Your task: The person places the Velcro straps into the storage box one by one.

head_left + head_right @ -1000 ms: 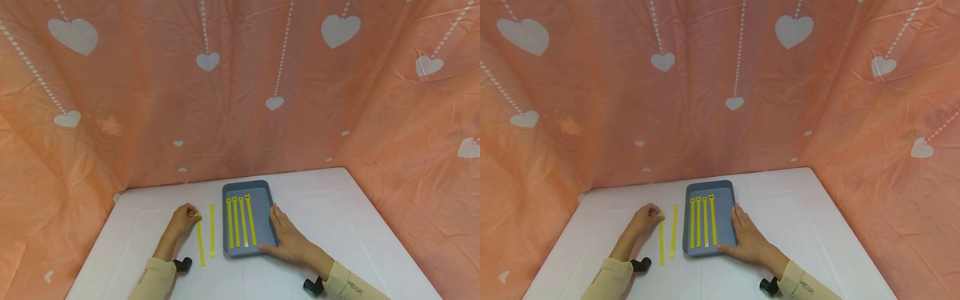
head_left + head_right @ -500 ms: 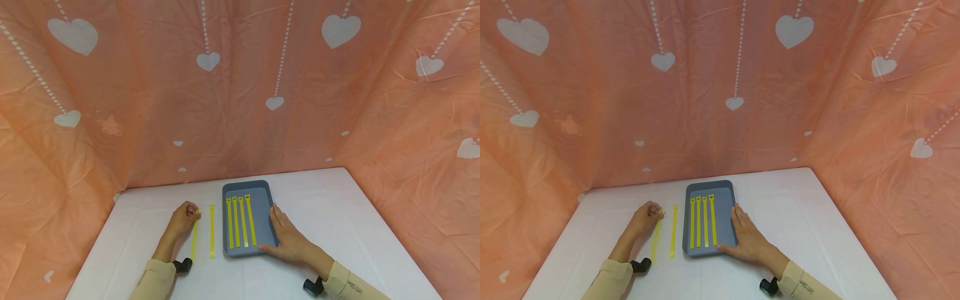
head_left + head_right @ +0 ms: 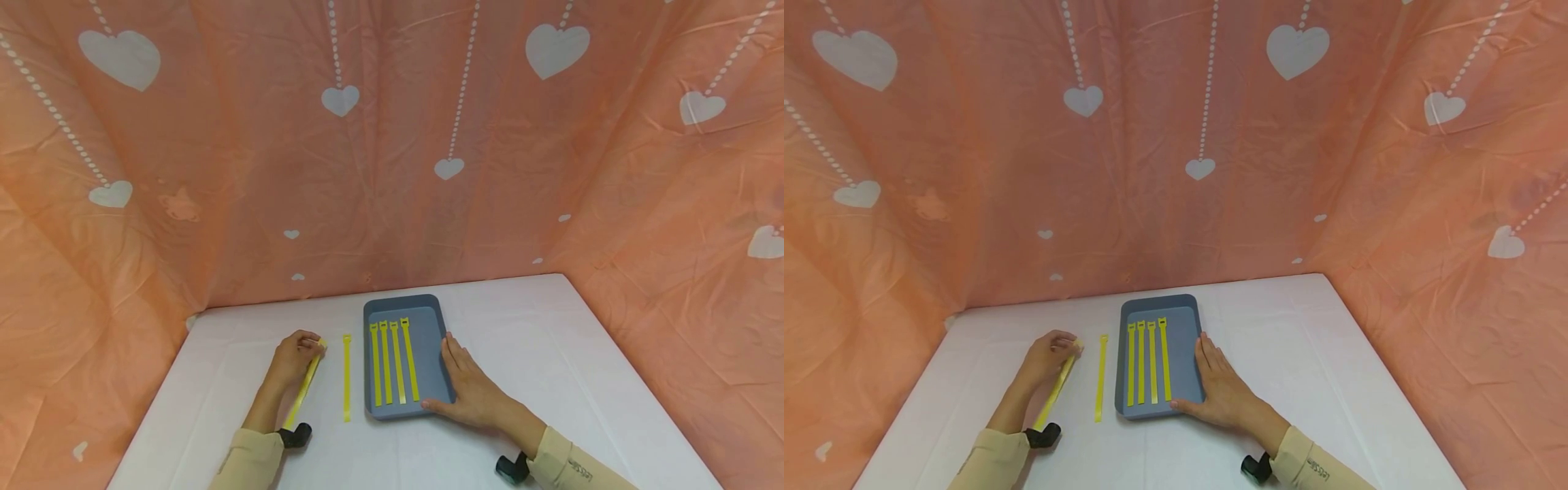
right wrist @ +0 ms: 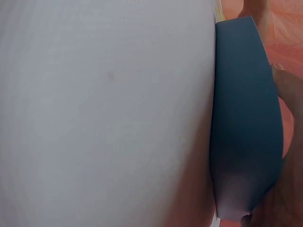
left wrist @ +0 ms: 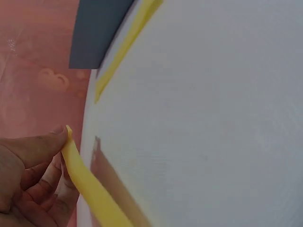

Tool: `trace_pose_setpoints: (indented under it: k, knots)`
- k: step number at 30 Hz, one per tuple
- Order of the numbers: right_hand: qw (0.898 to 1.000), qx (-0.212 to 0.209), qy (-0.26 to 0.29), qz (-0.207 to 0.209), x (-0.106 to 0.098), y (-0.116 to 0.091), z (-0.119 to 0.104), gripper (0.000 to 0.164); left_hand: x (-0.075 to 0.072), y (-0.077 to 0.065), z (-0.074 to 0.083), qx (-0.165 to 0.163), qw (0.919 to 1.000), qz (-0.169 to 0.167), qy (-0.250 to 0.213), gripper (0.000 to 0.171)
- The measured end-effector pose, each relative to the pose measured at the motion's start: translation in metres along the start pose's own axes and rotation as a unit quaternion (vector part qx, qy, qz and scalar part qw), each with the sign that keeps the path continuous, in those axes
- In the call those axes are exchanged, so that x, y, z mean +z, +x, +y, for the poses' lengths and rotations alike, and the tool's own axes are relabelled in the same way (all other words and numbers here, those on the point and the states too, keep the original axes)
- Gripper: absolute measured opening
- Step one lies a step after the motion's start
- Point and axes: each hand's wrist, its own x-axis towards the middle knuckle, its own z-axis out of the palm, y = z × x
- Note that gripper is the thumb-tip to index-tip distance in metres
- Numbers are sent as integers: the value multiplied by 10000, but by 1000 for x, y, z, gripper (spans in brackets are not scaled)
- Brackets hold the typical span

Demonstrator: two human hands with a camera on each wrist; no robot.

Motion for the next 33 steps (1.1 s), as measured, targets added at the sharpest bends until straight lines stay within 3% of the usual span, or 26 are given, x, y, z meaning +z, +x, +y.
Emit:
trace_pose_setpoints:
  k: [15,26,33]
  knots:
    - [10000,45,-81,-32,0,1,0,127,-8,-3,19,13,9993,179,-342,19]
    - [10000,50,-13,-66,-1,0,0,127,-19,-6,35,214,9992,286,-197,23]
    - [10000,25,-14,-49,0,0,1,127,-26,-8,49,330,9979,280,-472,25]
